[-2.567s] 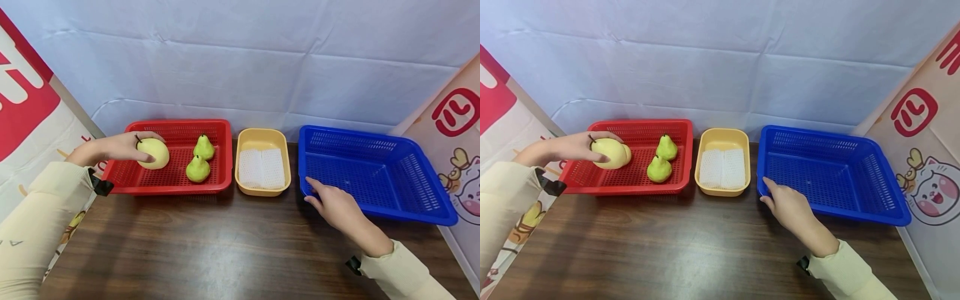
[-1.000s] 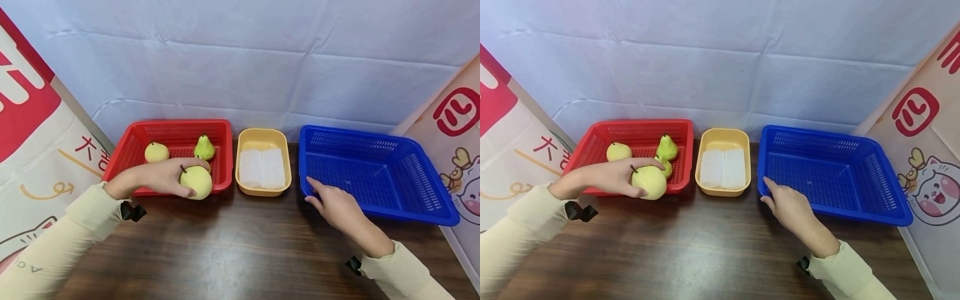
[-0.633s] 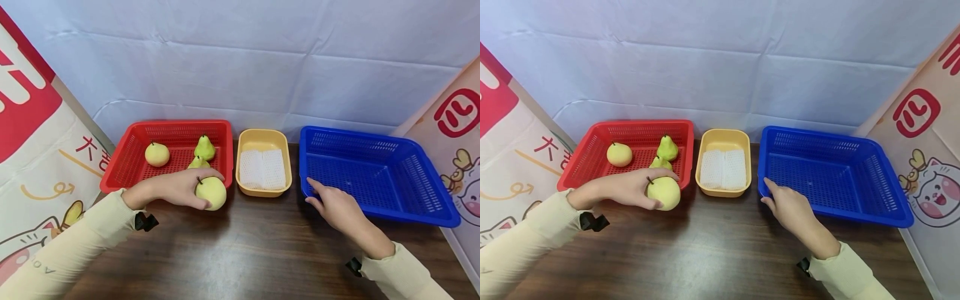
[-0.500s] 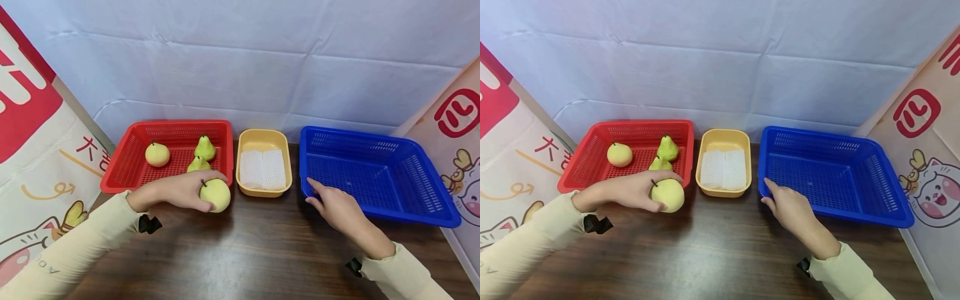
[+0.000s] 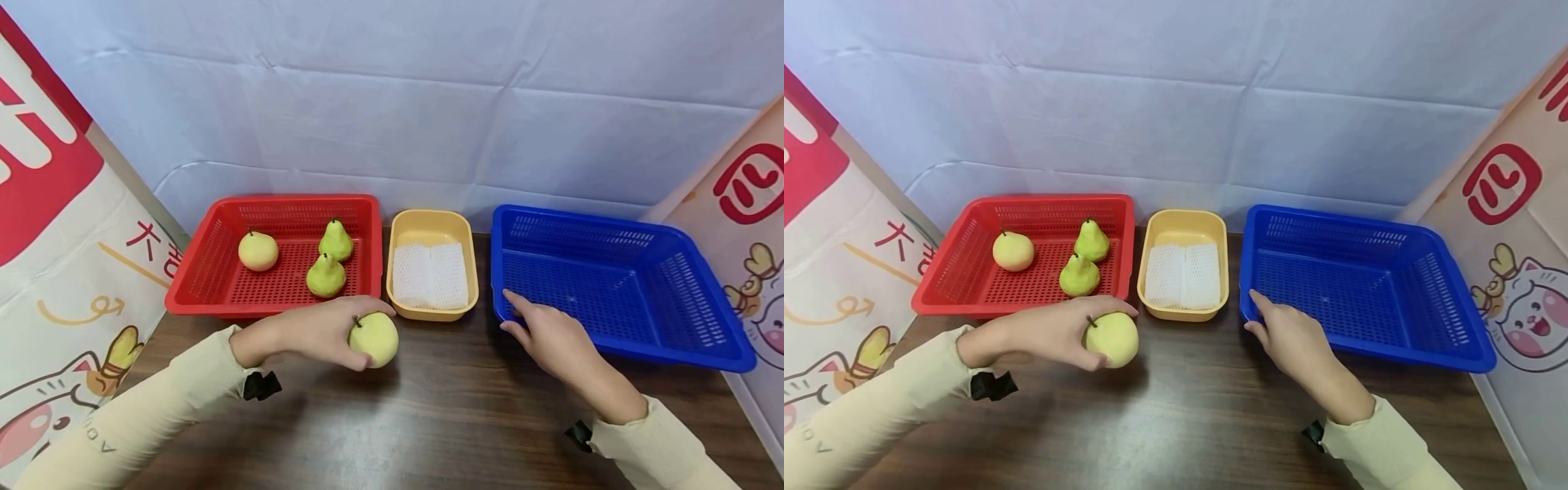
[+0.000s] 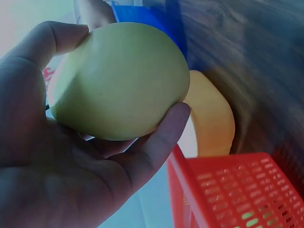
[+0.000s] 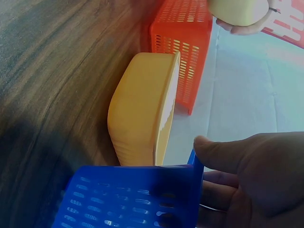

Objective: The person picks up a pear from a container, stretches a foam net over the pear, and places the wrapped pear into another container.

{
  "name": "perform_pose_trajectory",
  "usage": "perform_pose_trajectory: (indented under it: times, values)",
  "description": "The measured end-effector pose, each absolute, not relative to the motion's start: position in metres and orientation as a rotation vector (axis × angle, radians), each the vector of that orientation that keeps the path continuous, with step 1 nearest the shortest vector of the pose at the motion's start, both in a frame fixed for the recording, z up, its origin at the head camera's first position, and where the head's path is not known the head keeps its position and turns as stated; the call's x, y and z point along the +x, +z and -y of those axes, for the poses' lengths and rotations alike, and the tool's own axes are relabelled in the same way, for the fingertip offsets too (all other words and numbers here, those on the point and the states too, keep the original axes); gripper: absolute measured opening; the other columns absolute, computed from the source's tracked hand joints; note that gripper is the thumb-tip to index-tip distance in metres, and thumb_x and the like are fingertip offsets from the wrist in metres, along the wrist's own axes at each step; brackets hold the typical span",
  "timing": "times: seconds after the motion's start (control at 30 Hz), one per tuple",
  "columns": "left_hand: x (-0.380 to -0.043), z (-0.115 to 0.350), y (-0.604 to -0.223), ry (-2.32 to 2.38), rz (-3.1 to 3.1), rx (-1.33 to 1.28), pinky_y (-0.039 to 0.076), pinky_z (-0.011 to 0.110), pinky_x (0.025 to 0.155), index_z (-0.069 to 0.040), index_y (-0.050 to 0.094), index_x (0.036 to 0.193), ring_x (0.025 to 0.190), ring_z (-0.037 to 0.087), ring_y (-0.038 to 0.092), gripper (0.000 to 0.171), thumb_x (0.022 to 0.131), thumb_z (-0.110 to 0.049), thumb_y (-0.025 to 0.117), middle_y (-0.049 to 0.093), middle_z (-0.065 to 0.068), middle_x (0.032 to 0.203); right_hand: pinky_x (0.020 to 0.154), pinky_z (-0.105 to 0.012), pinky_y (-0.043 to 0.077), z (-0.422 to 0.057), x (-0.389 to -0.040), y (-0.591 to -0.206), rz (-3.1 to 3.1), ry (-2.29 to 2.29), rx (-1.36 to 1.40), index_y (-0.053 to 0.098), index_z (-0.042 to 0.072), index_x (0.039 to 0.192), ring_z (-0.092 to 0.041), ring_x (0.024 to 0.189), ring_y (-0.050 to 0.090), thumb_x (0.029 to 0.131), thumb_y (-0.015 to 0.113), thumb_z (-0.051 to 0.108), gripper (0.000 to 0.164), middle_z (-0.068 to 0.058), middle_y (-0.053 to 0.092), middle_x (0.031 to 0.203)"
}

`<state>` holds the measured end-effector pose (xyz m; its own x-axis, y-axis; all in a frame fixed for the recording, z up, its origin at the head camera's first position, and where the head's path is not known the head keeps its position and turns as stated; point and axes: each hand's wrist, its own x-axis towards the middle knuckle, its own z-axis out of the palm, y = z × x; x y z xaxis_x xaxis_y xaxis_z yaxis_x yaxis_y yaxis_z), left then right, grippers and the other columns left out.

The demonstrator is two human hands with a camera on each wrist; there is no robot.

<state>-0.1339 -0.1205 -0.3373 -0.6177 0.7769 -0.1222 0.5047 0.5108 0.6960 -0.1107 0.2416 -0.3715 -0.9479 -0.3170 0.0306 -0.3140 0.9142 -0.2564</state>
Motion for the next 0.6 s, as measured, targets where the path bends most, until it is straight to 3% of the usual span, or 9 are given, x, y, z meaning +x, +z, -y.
perform_pose_trajectory:
  times: [0.17,0.6]
  values:
    - [-0.132,0.112,-0.344,0.872,-2.337,1.082,0.050,0.029,0.083,-0.006,0.056,0.138,0.101,0.014,0.054,0.067,0.077,-0.023,0.079,0.060,-0.001,0.116,0.069,-0.056,0.056,-0.242,-0.111,-0.371,-3.065,-0.407,-0.515,0.052,-0.003,0.145,-0.041,0.093,0.070,0.098,0.069,0.021,0.056,-0.025,0.071,0.114]
    - [-0.126,0.084,-0.372,0.836,-2.300,1.083,0.047,0.024,0.088,-0.003,0.053,0.140,0.106,0.012,0.053,0.069,0.078,-0.021,0.079,0.059,0.005,0.126,0.069,-0.056,0.056,-0.242,-0.110,-0.372,-3.067,-0.411,-0.507,0.052,-0.003,0.145,-0.041,0.094,0.070,0.098,0.069,0.021,0.056,-0.025,0.071,0.114]
